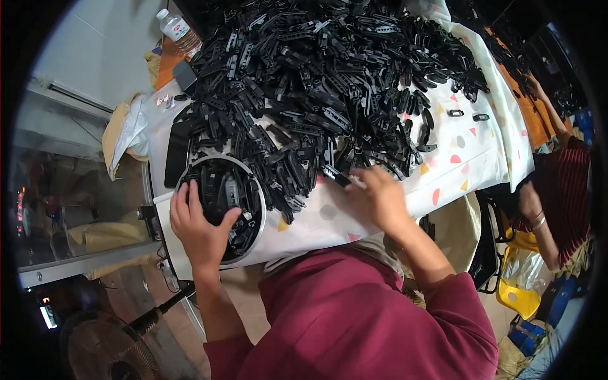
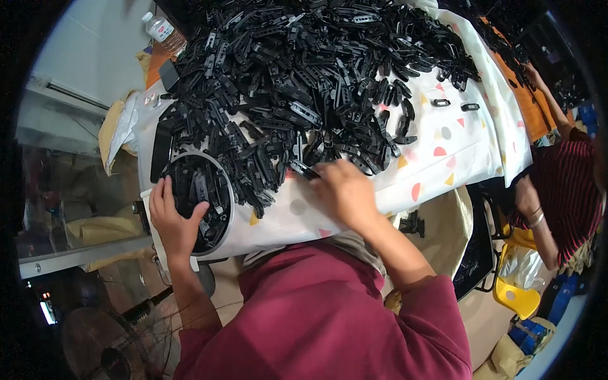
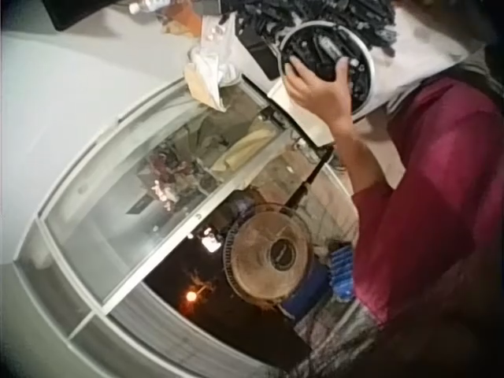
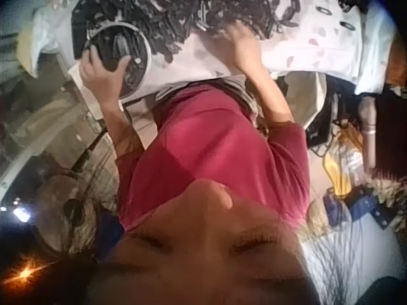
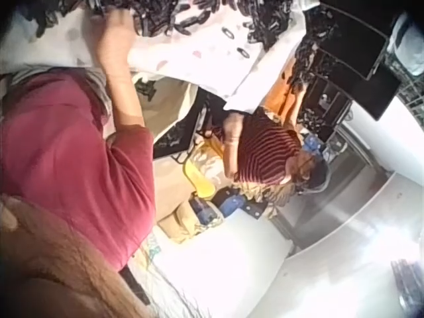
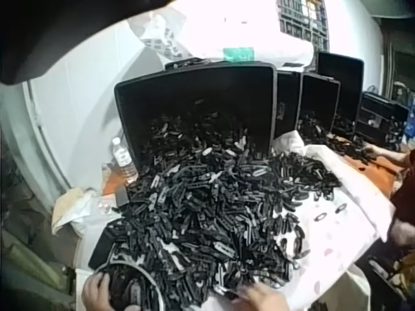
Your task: Manually assembling small black plastic hardware components at a workspace table.
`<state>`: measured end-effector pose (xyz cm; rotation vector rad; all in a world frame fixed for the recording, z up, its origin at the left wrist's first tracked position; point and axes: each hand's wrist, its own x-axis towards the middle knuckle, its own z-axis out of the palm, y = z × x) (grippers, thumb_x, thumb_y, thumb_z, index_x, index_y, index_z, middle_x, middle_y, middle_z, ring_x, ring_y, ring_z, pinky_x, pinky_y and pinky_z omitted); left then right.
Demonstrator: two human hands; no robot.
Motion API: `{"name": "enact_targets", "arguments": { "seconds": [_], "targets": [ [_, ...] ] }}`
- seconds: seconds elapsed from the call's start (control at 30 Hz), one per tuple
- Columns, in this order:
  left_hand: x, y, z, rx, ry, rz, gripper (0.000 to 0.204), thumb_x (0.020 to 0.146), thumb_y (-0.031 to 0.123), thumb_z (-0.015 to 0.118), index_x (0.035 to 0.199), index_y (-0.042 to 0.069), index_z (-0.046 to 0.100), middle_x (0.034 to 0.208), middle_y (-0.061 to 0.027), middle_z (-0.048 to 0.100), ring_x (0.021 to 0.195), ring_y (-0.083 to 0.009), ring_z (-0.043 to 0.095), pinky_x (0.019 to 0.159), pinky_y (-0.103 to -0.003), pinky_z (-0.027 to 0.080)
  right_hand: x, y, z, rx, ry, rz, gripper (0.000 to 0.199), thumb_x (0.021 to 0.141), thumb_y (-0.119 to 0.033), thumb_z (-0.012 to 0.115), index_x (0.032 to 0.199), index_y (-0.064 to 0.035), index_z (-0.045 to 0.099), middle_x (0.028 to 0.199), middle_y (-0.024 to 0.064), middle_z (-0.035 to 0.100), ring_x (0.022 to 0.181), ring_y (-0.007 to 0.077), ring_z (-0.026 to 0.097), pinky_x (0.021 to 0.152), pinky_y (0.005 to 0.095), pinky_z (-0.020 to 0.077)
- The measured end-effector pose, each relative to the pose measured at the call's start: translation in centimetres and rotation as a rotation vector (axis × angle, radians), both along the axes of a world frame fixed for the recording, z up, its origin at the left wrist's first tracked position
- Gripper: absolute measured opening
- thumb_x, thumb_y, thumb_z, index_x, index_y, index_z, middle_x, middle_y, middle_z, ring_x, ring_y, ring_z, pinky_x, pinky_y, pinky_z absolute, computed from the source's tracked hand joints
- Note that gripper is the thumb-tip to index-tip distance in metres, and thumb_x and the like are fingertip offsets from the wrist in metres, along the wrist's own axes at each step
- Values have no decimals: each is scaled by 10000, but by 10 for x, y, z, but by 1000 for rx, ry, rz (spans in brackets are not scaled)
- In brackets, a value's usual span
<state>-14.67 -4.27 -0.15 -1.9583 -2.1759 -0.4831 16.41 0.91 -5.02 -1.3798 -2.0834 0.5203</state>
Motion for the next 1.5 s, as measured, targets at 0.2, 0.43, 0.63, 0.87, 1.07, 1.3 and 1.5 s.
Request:
{"name": "enact_targets", "arguments": {
  "seconds": [0.2, 0.43, 0.63, 0.87, 1.07, 1.3, 1.5],
  "targets": [
    [85, 30, -4, -57, -608, -165, 331, 661, 170, 717, 972, 86, 641, 1086, -134, 546, 955, -315, 527, 817, -411, 430, 10, 17, -19, 159, -316, -48, 249, 710, -166, 648, 955, -119, 646, 909, 80, 521, 819, 254, 539, 617, 331, 470],
    [138, 57, -51, 54, -102, -705, 110, 680, 86, 576, 786, 81, 606, 908, -16, 597, 884, -197, 534, 716, -322, 432, 14, 23, -8, 284, -527, 198, 195, 711, -167, 575, 905, -153, 594, 1053, 64, 510, 864, 213, 498, 636, 278, 469],
    [119, 39, -54, -178, -1442, -180, 104, 825, 44, 621, 855, -7, 535, 804, -64, 622, 662, -80, 577, 591, -217, 476, 27, 22, -15, 93, -338, -34, 278, 682, -144, 611, 954, -88, 590, 991, 69, 526, 873, 250, 497, 686, 320, 463],
    [120, 36, -41, -187, -1825, -155, 121, 838, 10, 584, 909, 17, 487, 873, -79, 608, 756, -118, 597, 673, -262, 530, 12, 33, -12, 189, -368, 153, 294, 652, -134, 672, 924, -62, 585, 883, 78, 545, 794, 260, 536, 688, 320, 467],
    [132, 32, -37, 21, -1840, -333, 185, 809, -20, 613, 916, 18, 467, 866, -79, 608, 763, -114, 599, 697, -245, 510, -21, -5, 41, -695, 1430, 50, 265, 793, -29, 640, 1007, -10, 486, 888, 129, 603, 637, 190, 628, 508, 276, 550],
    [130, 34, -34, 74, -1459, -705, 213, 851, 69, 591, 948, 25, 407, 1021, -194, 590, 947, -230, 587, 837, -309, 463, -36, -23, 23, -527, 1579, -2, 228, 762, -8, 669, 906, -27, 494, 953, 111, 544, 794, 199, 613, 614, 299, 580],
    [135, 31, -10, 78, -1388, -812, 388, 769, -1, 662, 1115, -11, 488, 1011, -194, 619, 934, -256, 618, 855, -345, 475, -35, -29, 9, -279, 1304, 33, 290, 742, -20, 700, 933, -32, 482, 1033, 103, 498, 911, 175, 546, 680, 281, 513]
  ]
}}
